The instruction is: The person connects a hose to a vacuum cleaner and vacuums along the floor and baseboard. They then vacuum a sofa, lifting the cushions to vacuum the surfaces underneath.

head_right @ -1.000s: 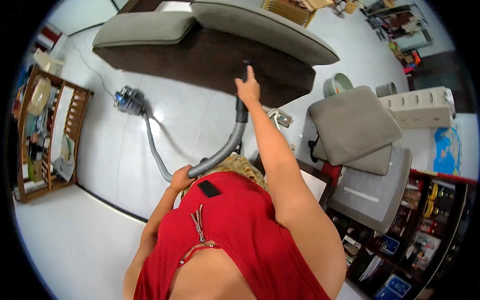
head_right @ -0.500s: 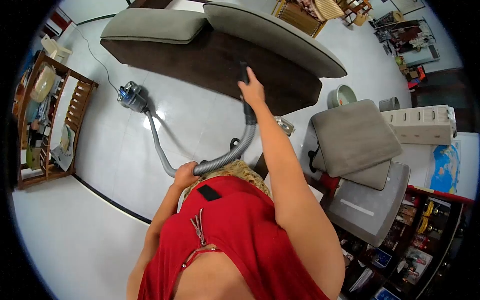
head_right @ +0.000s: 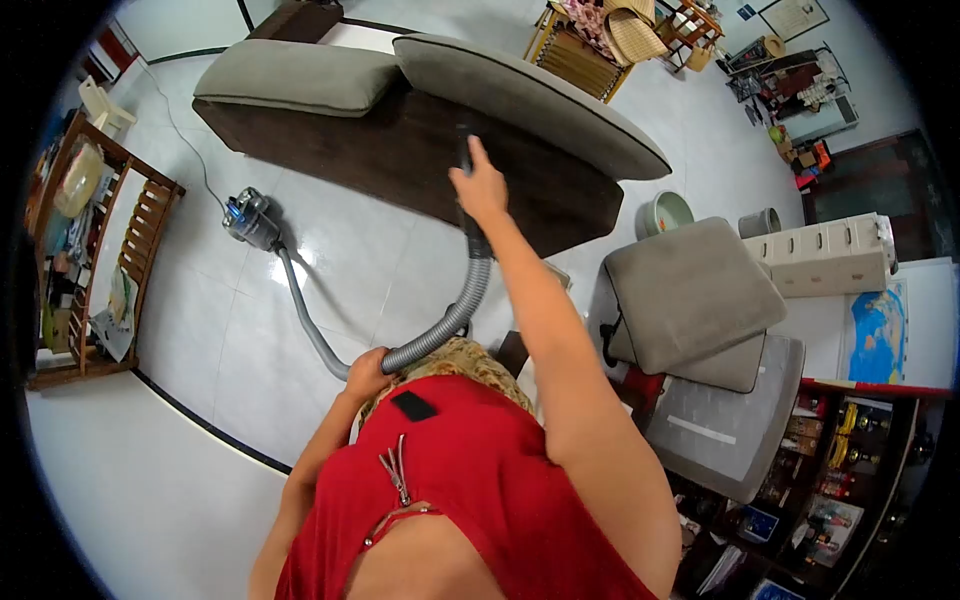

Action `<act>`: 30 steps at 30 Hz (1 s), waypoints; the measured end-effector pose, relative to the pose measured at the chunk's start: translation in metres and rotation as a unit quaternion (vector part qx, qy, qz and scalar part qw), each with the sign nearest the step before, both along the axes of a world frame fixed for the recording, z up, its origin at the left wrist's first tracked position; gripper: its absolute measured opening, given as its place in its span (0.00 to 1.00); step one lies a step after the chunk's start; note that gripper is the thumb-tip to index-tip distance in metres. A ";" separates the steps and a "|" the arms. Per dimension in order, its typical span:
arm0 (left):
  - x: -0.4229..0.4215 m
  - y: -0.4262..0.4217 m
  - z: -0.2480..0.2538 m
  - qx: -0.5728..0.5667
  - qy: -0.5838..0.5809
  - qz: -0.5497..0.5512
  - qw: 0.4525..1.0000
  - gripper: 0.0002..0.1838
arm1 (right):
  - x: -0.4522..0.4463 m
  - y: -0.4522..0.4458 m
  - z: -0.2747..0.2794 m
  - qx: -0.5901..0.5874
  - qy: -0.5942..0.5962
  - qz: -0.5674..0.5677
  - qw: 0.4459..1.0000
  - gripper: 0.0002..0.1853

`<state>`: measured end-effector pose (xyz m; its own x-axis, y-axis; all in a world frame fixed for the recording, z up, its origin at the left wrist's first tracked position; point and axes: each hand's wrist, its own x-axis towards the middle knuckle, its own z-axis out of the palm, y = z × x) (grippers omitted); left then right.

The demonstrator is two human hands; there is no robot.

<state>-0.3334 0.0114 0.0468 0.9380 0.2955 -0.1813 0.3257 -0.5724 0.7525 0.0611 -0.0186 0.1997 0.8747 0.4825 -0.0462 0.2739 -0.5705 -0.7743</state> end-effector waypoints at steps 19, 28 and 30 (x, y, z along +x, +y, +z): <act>0.109 -0.024 -0.003 -0.013 0.016 -0.143 0.990 0.24 | 0.115 -0.179 -0.085 -0.076 -0.084 -0.170 0.979 0.37; 0.111 -0.027 -0.013 0.020 0.000 -0.231 0.973 0.22 | 0.056 -0.167 -0.024 -0.043 -0.116 -0.079 0.989 0.38; 0.092 -0.022 -0.017 0.008 0.048 -0.204 0.978 0.23 | 0.024 -0.100 0.009 -0.098 -0.100 -0.004 0.990 0.40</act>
